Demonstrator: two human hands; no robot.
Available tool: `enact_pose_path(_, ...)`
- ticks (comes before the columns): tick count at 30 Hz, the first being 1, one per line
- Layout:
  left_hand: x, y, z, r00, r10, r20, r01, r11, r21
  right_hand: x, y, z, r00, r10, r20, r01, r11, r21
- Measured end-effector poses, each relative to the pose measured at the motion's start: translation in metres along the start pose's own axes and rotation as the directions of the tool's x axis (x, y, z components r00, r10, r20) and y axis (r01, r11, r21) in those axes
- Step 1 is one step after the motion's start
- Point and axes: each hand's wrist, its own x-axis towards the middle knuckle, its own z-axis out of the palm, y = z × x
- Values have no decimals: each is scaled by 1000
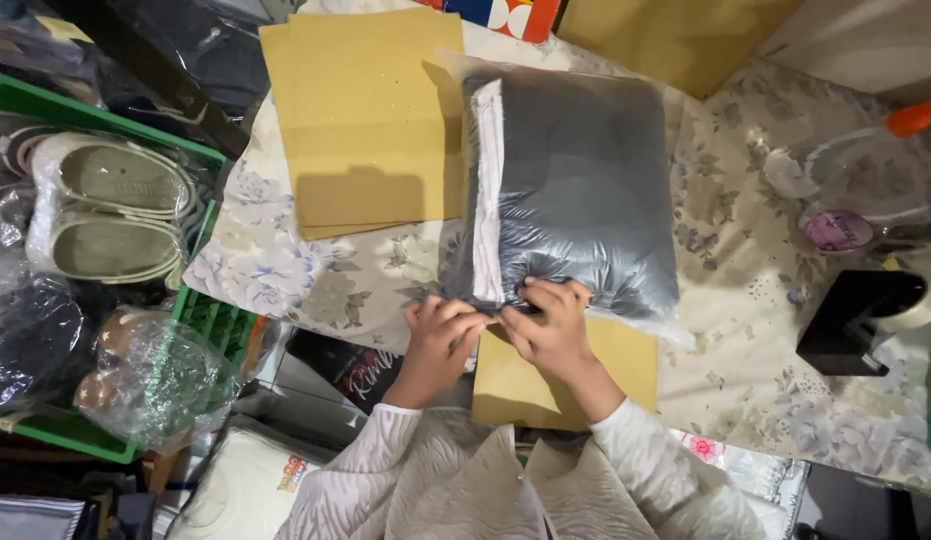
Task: The person is placing a folded garment into a plastic sleeve, then into a mailing envelope, and finally filling out a shipping label.
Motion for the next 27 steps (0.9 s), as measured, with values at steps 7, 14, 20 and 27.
enact_pose_path(7, 3, -26, -10, 997, -77, 18, 75, 993, 91, -39, 49, -17, 959, 260, -109, -277, 941, -195)
enact_pose_path(14, 4, -68, -50, 932, -307, 196, 331, 937, -107, -107, 152, -244, 667, 442, -600, -703, 107, -703)
enact_pose_path(20, 56, -24, -68, 981, -168, -101, 152, 977, -150, -253, 246, -313, -21, 921, -390, -984, -89, -156)
enact_pose_path(27, 70, 60, 63, 856, 472, 213, -517, 775, 363, -191, 215, -317, -385, 907, -169, -852, -279, 443)
